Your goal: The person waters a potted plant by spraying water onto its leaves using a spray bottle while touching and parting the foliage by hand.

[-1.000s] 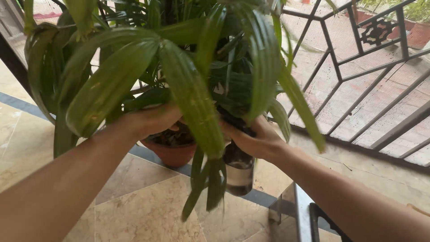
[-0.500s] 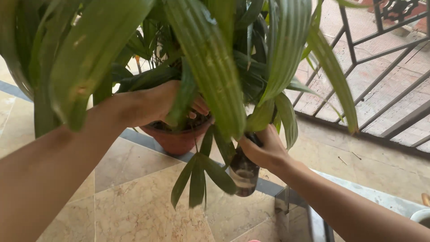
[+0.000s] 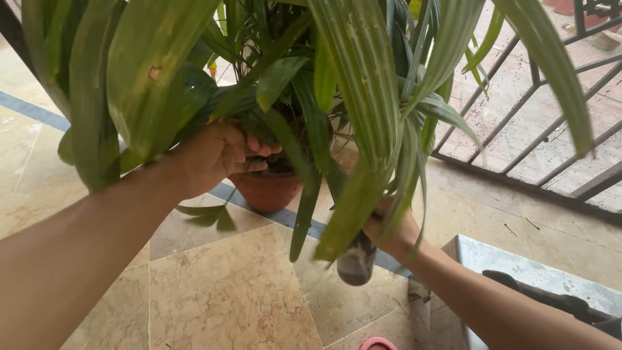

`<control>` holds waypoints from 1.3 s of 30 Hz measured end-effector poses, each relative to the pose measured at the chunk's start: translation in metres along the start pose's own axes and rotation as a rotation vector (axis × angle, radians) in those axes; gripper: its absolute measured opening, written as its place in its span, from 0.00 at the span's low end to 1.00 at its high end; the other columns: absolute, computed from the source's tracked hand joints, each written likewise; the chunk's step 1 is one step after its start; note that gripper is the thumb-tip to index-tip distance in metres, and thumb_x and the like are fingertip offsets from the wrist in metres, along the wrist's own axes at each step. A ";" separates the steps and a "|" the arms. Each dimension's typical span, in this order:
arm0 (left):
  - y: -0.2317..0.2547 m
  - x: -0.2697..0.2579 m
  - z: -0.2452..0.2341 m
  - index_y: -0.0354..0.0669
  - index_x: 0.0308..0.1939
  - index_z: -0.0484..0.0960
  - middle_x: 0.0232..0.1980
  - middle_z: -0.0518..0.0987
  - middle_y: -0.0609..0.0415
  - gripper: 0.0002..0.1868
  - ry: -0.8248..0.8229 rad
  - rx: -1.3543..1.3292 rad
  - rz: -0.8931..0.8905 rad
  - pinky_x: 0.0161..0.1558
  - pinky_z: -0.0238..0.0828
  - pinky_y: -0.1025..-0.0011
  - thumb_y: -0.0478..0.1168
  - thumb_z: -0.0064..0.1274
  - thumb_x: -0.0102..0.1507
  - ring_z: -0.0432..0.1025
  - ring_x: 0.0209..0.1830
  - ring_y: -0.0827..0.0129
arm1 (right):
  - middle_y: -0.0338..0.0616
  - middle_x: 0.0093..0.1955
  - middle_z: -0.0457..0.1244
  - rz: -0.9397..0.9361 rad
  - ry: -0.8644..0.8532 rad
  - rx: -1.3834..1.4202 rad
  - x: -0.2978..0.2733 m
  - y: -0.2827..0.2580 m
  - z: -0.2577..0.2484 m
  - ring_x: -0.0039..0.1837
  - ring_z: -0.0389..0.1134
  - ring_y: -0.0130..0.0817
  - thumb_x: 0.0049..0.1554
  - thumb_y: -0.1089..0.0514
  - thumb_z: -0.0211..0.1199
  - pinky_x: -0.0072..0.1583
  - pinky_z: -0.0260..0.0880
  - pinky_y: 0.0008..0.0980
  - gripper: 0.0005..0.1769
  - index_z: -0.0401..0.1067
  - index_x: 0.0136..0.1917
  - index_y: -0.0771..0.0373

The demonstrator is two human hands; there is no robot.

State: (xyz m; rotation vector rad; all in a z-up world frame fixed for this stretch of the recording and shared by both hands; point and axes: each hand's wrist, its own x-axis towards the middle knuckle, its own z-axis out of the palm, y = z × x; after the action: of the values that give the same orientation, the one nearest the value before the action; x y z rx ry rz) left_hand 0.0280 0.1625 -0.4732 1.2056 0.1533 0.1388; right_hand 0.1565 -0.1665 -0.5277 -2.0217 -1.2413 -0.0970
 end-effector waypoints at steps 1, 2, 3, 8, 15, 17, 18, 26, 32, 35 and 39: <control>-0.004 0.004 -0.006 0.40 0.25 0.76 0.42 0.80 0.46 0.05 0.042 0.004 -0.004 0.60 0.77 0.48 0.28 0.46 0.54 0.81 0.55 0.56 | 0.47 0.47 0.75 -0.002 -0.002 -0.002 0.000 -0.002 -0.001 0.50 0.78 0.38 0.53 0.61 0.66 0.50 0.79 0.36 0.14 0.80 0.54 0.60; -0.008 0.005 -0.011 0.40 0.25 0.76 0.42 0.80 0.46 0.05 0.043 0.002 -0.006 0.60 0.77 0.48 0.28 0.46 0.54 0.81 0.55 0.56 | 0.47 0.47 0.74 0.243 -0.068 -0.030 -0.003 -0.006 -0.002 0.50 0.79 0.38 0.55 0.59 0.65 0.51 0.79 0.36 0.14 0.78 0.56 0.58; -0.011 0.005 -0.016 0.42 0.29 0.79 0.44 0.81 0.48 0.06 0.021 -0.026 0.029 0.60 0.76 0.49 0.32 0.47 0.58 0.79 0.52 0.57 | 0.47 0.47 0.74 0.489 -0.133 -0.059 -0.005 -0.010 -0.003 0.49 0.79 0.38 0.58 0.57 0.65 0.51 0.80 0.36 0.15 0.77 0.59 0.55; -0.022 0.015 -0.023 0.39 0.30 0.73 0.46 0.82 0.50 0.08 -0.006 0.285 0.132 0.60 0.74 0.56 0.36 0.55 0.62 0.79 0.60 0.61 | 0.47 0.52 0.73 0.263 -0.157 0.013 -0.018 -0.012 0.005 0.54 0.77 0.37 0.55 0.64 0.60 0.54 0.80 0.33 0.20 0.78 0.60 0.58; -0.005 -0.002 0.009 0.37 0.35 0.82 0.46 0.87 0.48 0.08 0.075 0.627 0.177 0.52 0.80 0.65 0.35 0.47 0.65 0.81 0.51 0.62 | 0.53 0.49 0.71 -0.011 -0.094 0.092 0.006 -0.023 0.006 0.50 0.73 0.42 0.48 0.64 0.70 0.48 0.77 0.37 0.20 0.74 0.55 0.66; -0.001 0.004 0.015 0.36 0.33 0.82 0.45 0.88 0.48 0.10 0.170 0.564 0.036 0.49 0.81 0.65 0.34 0.46 0.64 0.82 0.48 0.62 | 0.53 0.49 0.71 -0.041 -0.124 0.102 0.021 -0.031 0.005 0.50 0.73 0.42 0.48 0.64 0.70 0.48 0.77 0.37 0.20 0.74 0.55 0.65; 0.001 0.010 0.015 0.37 0.36 0.81 0.46 0.87 0.48 0.08 0.187 0.561 0.026 0.50 0.80 0.64 0.36 0.47 0.64 0.80 0.49 0.61 | 0.53 0.49 0.71 -0.066 -0.134 0.109 0.036 -0.035 0.006 0.50 0.73 0.42 0.48 0.64 0.70 0.48 0.77 0.37 0.20 0.74 0.55 0.65; -0.038 0.028 -0.030 0.44 0.54 0.73 0.57 0.77 0.44 0.20 0.318 1.176 0.227 0.57 0.69 0.57 0.46 0.51 0.61 0.70 0.59 0.53 | 0.52 0.50 0.70 -0.137 -0.179 0.124 0.093 -0.045 0.019 0.51 0.73 0.41 0.49 0.64 0.69 0.49 0.77 0.37 0.21 0.73 0.57 0.65; -0.073 0.029 -0.055 0.49 0.68 0.67 0.66 0.70 0.42 0.35 0.377 1.465 0.241 0.63 0.60 0.52 0.55 0.54 0.59 0.63 0.66 0.47 | 0.52 0.51 0.70 -0.121 -0.193 0.111 0.072 -0.026 0.022 0.51 0.73 0.41 0.50 0.63 0.68 0.50 0.77 0.37 0.21 0.72 0.58 0.64; -0.074 0.025 -0.052 0.54 0.69 0.69 0.65 0.72 0.45 0.35 0.328 1.561 0.288 0.64 0.61 0.52 0.56 0.51 0.58 0.64 0.67 0.48 | 0.52 0.51 0.70 -0.111 -0.190 0.109 0.067 -0.018 0.019 0.51 0.73 0.40 0.50 0.63 0.68 0.50 0.76 0.37 0.22 0.72 0.59 0.64; -0.065 0.028 -0.033 0.52 0.67 0.72 0.64 0.75 0.45 0.29 0.377 1.712 0.213 0.66 0.65 0.55 0.56 0.48 0.64 0.69 0.65 0.53 | 0.51 0.52 0.70 -0.144 -0.199 0.114 0.075 -0.021 0.022 0.52 0.73 0.40 0.51 0.63 0.68 0.51 0.76 0.37 0.22 0.72 0.59 0.64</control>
State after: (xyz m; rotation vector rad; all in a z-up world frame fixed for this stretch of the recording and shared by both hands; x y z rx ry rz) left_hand 0.0506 0.1753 -0.5473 2.9000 0.5294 0.4708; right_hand 0.1729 -0.0922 -0.4999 -1.8777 -1.4820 0.1066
